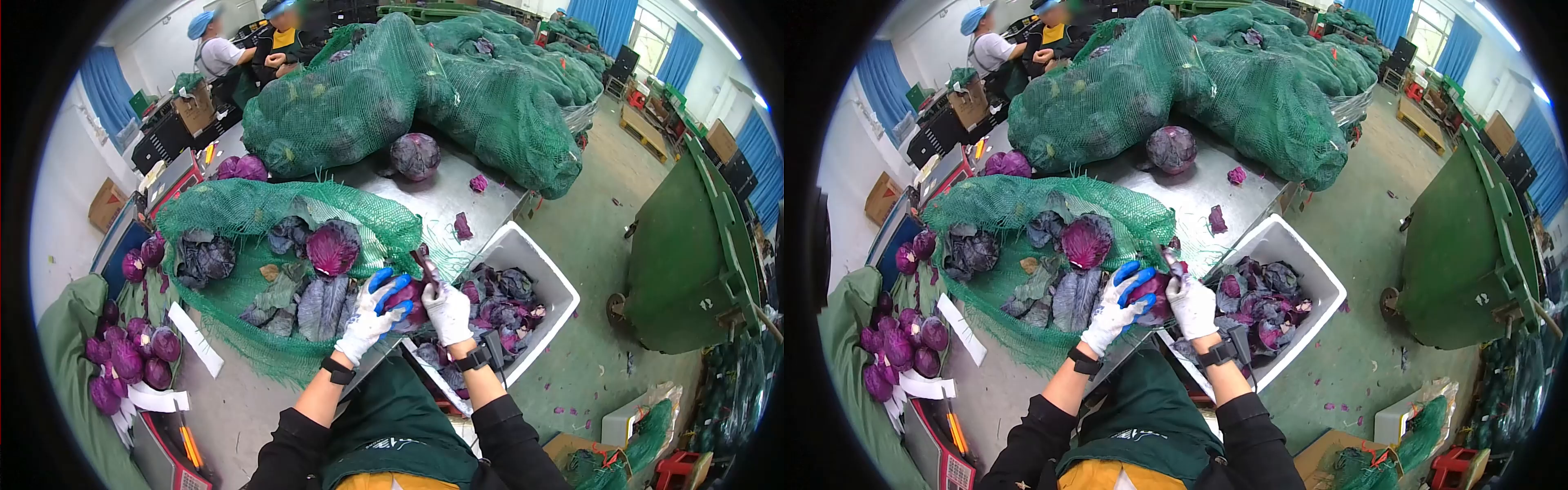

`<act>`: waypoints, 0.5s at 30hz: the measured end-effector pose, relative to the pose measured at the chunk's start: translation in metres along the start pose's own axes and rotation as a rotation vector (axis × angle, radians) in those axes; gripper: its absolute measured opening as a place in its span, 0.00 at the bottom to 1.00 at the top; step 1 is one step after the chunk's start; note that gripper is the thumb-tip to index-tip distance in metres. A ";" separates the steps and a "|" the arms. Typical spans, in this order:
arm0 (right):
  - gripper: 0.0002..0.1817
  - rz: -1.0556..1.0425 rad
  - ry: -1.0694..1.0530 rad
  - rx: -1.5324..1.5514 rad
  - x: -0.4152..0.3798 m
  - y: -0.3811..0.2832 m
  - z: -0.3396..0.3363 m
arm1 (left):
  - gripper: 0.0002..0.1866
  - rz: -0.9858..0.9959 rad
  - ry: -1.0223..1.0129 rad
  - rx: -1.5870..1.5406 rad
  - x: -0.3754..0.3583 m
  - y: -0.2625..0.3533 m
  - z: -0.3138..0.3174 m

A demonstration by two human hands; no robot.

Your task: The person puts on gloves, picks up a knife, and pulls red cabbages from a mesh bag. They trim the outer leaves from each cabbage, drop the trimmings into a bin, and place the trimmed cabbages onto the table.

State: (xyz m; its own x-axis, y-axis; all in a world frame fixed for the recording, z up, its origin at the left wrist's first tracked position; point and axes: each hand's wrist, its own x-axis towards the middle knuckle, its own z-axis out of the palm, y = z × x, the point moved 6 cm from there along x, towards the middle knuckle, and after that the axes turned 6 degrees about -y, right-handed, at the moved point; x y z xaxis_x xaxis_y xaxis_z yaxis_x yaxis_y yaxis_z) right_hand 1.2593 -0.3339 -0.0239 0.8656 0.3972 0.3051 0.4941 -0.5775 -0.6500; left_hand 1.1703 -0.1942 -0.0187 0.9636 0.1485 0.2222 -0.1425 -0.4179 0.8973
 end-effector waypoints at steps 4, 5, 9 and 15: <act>0.18 0.126 0.007 0.008 0.003 0.023 0.003 | 0.25 -0.081 0.051 -0.375 -0.007 -0.009 0.000; 0.18 0.092 -0.002 0.000 0.005 0.017 0.005 | 0.27 -0.062 0.039 -0.389 -0.004 -0.002 -0.006; 0.15 0.068 0.016 0.043 -0.010 -0.011 0.009 | 0.37 -0.183 0.123 0.374 -0.005 0.027 -0.004; 0.18 0.429 -0.014 0.176 -0.018 0.092 0.013 | 0.39 -0.123 0.072 0.268 0.000 0.009 -0.008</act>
State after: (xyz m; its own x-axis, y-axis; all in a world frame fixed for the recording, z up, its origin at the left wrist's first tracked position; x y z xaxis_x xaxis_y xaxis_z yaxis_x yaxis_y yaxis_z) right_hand 1.2880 -0.3851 -0.0982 0.9868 0.1596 -0.0258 0.0694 -0.5622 -0.8241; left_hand 1.1674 -0.1909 -0.0073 0.9499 0.2722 0.1535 0.0483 -0.6134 0.7883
